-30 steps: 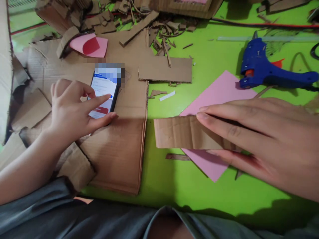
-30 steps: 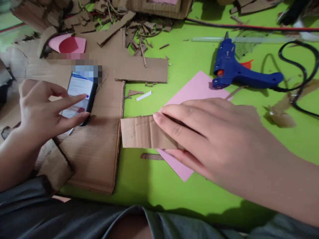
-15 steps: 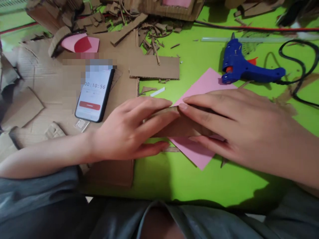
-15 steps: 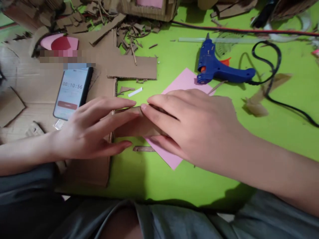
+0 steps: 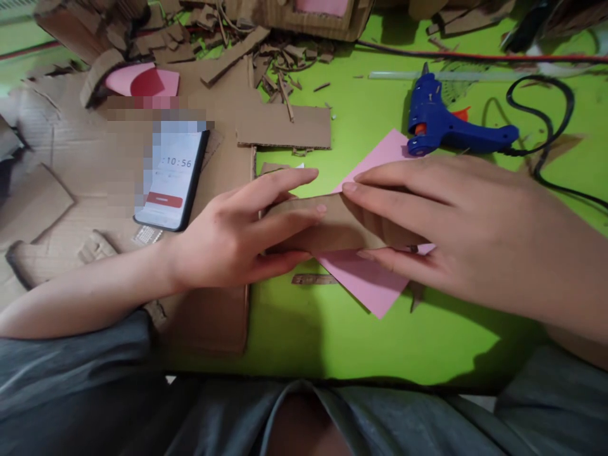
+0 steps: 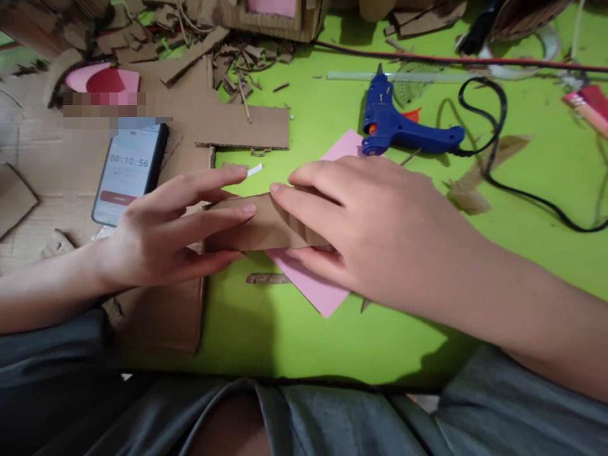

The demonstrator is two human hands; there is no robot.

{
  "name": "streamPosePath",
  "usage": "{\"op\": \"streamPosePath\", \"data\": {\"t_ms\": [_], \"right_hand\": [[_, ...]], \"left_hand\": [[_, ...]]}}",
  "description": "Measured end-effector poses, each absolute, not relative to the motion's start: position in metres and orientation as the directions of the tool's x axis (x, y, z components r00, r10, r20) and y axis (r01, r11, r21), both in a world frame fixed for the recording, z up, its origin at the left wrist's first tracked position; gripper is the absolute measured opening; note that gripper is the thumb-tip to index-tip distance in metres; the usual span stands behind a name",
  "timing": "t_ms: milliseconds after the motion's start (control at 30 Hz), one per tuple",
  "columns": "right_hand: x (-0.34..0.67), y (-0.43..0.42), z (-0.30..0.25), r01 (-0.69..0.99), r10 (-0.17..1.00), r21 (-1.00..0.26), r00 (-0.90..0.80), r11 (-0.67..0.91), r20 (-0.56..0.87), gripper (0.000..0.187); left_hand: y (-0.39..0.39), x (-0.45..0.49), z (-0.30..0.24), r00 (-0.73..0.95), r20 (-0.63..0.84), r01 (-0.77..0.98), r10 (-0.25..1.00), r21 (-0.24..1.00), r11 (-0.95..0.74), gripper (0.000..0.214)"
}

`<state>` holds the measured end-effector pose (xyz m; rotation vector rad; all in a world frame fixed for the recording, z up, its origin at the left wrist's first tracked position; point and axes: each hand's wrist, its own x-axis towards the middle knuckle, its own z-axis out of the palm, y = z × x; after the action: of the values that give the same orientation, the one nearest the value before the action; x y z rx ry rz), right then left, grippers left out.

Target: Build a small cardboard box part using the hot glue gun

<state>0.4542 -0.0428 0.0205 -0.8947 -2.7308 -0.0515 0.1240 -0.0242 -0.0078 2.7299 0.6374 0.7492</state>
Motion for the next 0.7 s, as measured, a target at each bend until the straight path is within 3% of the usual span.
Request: {"op": "streamPosePath", "data": {"t_ms": [167, 500, 600, 633, 700], "right_hand": [[0.455, -0.047, 0.024, 0.598, 0.595, -0.047, -0.782, 0.800, 0.189, 0.057], [0.464, -0.044, 0.025, 0.623, 0.596, 0.058, -0.767, 0.780, 0.236, 0.067], [0.473, -0.041, 0.025, 0.645, 0.617, 0.034, -0.745, 0.764, 0.254, 0.070], [0.477, -0.040, 0.025, 0.667, 0.641, 0.010, -0.721, 0.745, 0.261, 0.069], [0.484, -0.040, 0.025, 0.724, 0.710, -0.041, -0.662, 0.688, 0.240, 0.068]], "left_hand": [[-0.017, 0.118, -0.003, 0.832, 0.337, 0.329, 0.440, 0.339, -0.882, 0.049], [0.000, 0.108, 0.003, 0.851, 0.283, 0.334, 0.442, 0.357, -0.872, 0.062], [0.019, 0.086, 0.011, 0.863, 0.201, 0.361, 0.464, 0.397, -0.844, 0.090], [0.026, 0.076, 0.015, 0.842, 0.125, 0.437, 0.524, 0.411, -0.800, 0.101], [0.036, 0.055, 0.022, 0.634, 0.025, 0.738, 0.773, 0.276, -0.615, 0.136]]}}
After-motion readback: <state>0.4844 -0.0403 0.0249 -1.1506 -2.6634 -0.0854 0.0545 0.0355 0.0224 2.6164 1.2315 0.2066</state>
